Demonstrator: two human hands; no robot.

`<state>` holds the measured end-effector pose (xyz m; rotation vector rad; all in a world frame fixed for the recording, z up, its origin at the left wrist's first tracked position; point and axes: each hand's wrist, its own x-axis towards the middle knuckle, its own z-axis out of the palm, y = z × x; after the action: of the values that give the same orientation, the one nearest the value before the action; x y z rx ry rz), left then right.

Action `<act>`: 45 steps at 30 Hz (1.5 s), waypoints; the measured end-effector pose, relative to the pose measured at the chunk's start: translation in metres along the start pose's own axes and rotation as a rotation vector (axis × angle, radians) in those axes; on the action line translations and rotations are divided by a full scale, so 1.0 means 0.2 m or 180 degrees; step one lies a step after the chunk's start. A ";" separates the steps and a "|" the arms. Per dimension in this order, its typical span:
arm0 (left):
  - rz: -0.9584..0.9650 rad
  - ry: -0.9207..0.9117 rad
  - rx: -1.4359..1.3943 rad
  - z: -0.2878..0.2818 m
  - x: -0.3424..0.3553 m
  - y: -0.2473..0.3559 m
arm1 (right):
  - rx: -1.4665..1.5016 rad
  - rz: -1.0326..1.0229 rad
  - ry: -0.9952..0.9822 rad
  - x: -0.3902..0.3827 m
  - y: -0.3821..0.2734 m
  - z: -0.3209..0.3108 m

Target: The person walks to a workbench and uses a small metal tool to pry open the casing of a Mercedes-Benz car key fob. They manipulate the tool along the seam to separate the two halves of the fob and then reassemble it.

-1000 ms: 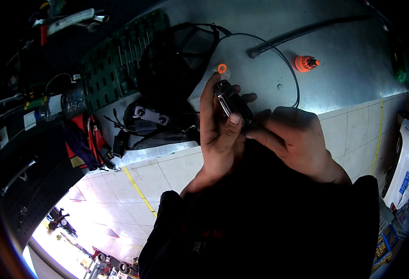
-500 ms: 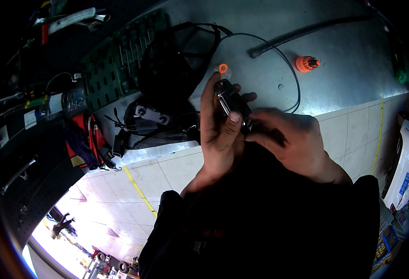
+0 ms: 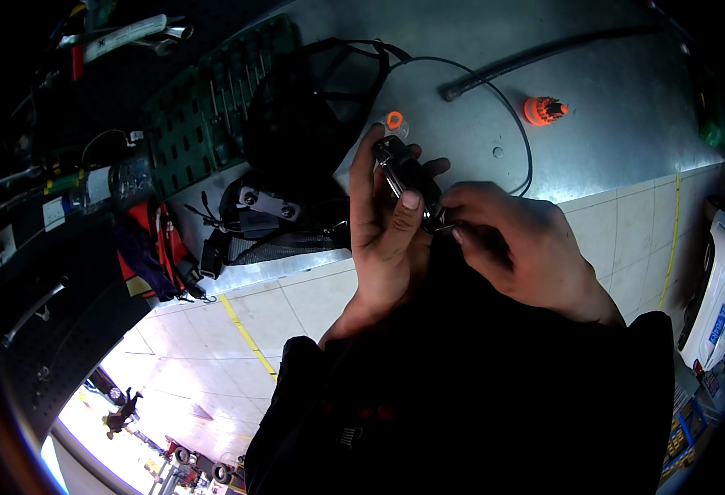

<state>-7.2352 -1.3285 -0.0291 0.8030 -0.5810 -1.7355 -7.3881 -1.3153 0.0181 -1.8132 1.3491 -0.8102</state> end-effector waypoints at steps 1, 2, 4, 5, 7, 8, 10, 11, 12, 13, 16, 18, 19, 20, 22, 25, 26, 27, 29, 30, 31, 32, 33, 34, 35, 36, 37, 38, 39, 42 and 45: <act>-0.0001 -0.0008 -0.0007 0.00 0.00 0.00 | -0.0020 0.0047 0.0003 0.00 0.00 0.00; -0.0001 -0.0016 -0.0014 0.00 0.00 0.00 | -0.0040 0.0092 0.0002 0.00 0.00 -0.01; -0.0020 -0.0036 -0.0006 -0.01 0.00 0.00 | -0.0296 -0.0006 -0.0048 0.00 0.01 -0.02; -0.0028 -0.0043 0.0000 -0.01 0.00 0.01 | -0.0325 -0.0076 0.0030 0.01 0.01 -0.01; -0.0038 -0.0032 0.0004 -0.01 0.00 0.00 | -0.0376 -0.0218 0.0188 0.02 0.01 -0.01; -0.0042 -0.0027 0.0008 0.00 0.00 0.00 | -0.0397 -0.0200 0.0192 0.01 0.01 0.00; -0.0048 -0.0044 0.0035 0.00 0.00 0.00 | -0.0451 -0.0161 0.0196 0.01 0.02 0.01; -0.0052 -0.0055 0.0041 0.00 0.00 -0.01 | -0.0559 -0.0148 0.0151 0.01 0.02 0.01; -0.0045 -0.0077 0.0036 -0.01 0.00 -0.01 | -0.0668 -0.0134 0.0105 0.01 0.02 0.01; -0.0035 -0.0093 0.0033 -0.02 0.00 -0.01 | -0.0772 -0.0124 0.0055 0.01 0.02 0.02; -0.0035 -0.0076 -0.0008 -0.02 0.00 -0.02 | -0.0741 -0.0070 -0.0006 0.00 0.02 0.02; -0.0050 -0.0077 -0.0022 -0.02 -0.01 -0.02 | -0.0696 -0.0040 0.0032 0.01 0.02 0.02; -0.0059 -0.0094 -0.0014 -0.02 -0.01 -0.02 | -0.0676 -0.0025 0.0054 0.01 0.02 0.01; -0.0067 -0.0111 -0.0006 -0.02 -0.01 -0.02 | -0.0667 -0.0002 0.0054 0.01 0.02 0.01; -0.0072 -0.0132 -0.0006 -0.01 -0.01 -0.01 | -0.0642 0.0044 0.0055 0.00 0.02 0.00; -0.0072 -0.0148 0.0036 -0.01 0.00 -0.02 | -0.0622 0.0052 0.0102 0.00 0.03 0.00; -0.0069 -0.0152 0.0053 -0.02 0.00 -0.02 | -0.0624 0.0070 0.0113 0.00 0.03 0.01; -0.0062 -0.0158 0.0045 -0.02 0.00 -0.02 | -0.0626 0.0089 0.0124 0.00 0.02 0.01; -0.0038 -0.0163 0.0036 -0.02 -0.01 -0.03 | -0.0637 0.0121 0.0069 0.00 0.02 0.01; -0.0034 -0.0152 0.0061 -0.02 -0.01 -0.03 | -0.0650 0.0141 0.0005 0.00 0.02 0.01; -0.0034 -0.0146 0.0082 -0.01 -0.01 -0.02 | -0.0667 0.0165 -0.0057 0.00 0.02 0.01; -0.0034 -0.0138 0.0104 -0.01 -0.01 -0.02 | -0.0695 0.0162 -0.0058 -0.01 0.02 0.02; -0.0038 -0.0137 0.0083 -0.01 -0.01 -0.02 | -0.0723 0.0159 -0.0060 -0.01 0.03 0.02; -0.0044 -0.0137 0.0059 0.00 -0.01 -0.02 | -0.0752 0.0157 -0.0062 -0.02 0.03 0.03; -0.0049 -0.0136 0.0036 0.00 -0.01 -0.02 | -0.0792 0.0127 -0.0043 -0.01 0.03 0.02; -0.0044 -0.0135 0.0041 0.00 -0.01 -0.02 | -0.0832 0.0096 -0.0025 -0.01 0.03 0.02; -0.0035 -0.0132 0.0049 -0.01 -0.01 -0.03 | -0.0869 0.0062 -0.0007 -0.01 0.03 0.02; -0.0027 -0.0127 0.0057 -0.01 -0.01 -0.03 | -0.0834 0.0066 -0.0013 -0.01 0.03 0.02; -0.0017 -0.0123 0.0079 -0.01 -0.01 -0.03 | -0.0798 0.0070 -0.0018 -0.01 0.03 0.02; 0.0008 -0.0108 0.0149 -0.02 -0.01 -0.04 | -0.0626 -0.0017 0.0093 0.00 0.03 0.04; 0.0009 -0.0090 0.0218 -0.03 -0.01 -0.04 | -0.0449 -0.0036 0.0134 -0.01 0.03 0.05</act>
<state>-7.2361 -1.3232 -0.0383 0.8260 -0.6634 -1.7345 -7.3840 -1.3127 0.0083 -1.9232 1.4562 -0.7801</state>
